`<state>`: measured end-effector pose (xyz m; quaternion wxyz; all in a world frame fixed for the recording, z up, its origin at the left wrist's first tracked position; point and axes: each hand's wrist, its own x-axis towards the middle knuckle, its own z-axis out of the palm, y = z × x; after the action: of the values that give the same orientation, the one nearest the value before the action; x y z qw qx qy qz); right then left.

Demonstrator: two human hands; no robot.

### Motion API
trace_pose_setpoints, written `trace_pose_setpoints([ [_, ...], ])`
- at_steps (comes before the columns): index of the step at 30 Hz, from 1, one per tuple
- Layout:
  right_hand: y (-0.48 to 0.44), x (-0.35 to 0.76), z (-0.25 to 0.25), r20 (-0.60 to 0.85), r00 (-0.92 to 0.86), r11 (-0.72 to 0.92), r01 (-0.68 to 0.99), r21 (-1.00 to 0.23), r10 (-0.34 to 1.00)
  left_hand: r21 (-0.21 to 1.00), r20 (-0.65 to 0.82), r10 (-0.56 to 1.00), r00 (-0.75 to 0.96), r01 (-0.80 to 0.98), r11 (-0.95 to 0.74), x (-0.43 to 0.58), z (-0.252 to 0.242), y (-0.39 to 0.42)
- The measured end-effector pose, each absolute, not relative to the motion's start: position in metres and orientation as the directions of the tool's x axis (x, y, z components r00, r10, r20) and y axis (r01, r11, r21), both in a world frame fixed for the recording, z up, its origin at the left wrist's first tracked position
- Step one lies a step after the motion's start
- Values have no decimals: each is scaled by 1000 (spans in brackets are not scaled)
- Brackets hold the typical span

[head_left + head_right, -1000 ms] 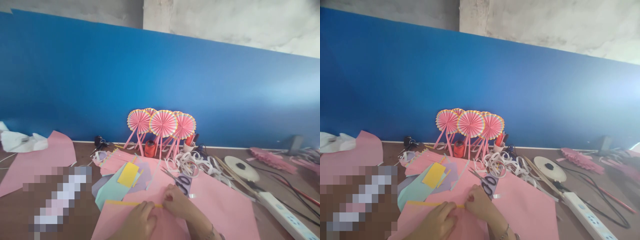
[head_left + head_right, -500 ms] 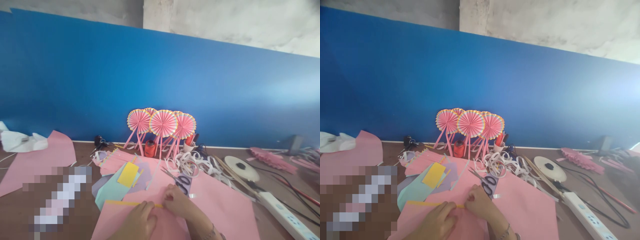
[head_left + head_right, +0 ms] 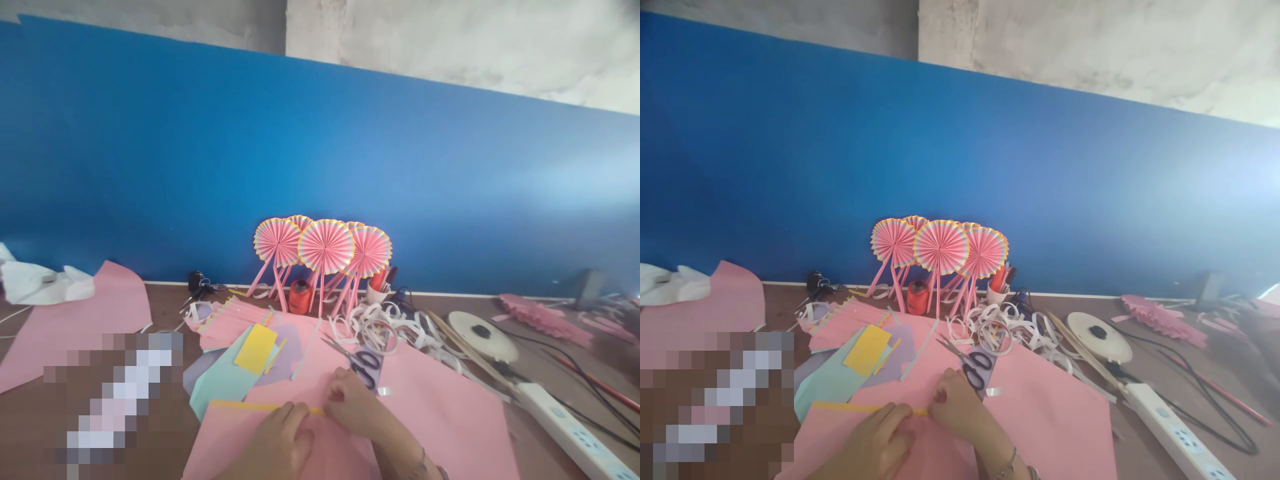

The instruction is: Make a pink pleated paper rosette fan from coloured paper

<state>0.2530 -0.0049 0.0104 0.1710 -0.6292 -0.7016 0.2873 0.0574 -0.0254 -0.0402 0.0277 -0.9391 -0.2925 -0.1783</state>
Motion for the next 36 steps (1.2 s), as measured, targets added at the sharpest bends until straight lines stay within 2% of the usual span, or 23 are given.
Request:
trace_pose_setpoints([
  [12, -6, 253, 8, -109, -135, 44, 803, -594, 985, 29, 412, 526, 744, 567, -823, 57, -43, -24],
  [16, -6, 252, 9, -100, -134, 51, 812, -581, 986, 33, 389, 523, 759, 556, -831, 56, -42, -25],
  [24, -7, 251, 6, -79, -122, 59, 834, -549, 989, -145, 365, 368, 855, 442, -885, 58, -38, -22],
  [29, -8, 247, 3, -60, -76, 36, 861, -507, 995, -118, 274, 423, 864, 466, -877, 59, -35, -22],
  [36, -11, 248, 5, -46, -30, 5, 881, -472, 999, -101, 290, 428, 856, 472, -876, 61, -46, -22],
])
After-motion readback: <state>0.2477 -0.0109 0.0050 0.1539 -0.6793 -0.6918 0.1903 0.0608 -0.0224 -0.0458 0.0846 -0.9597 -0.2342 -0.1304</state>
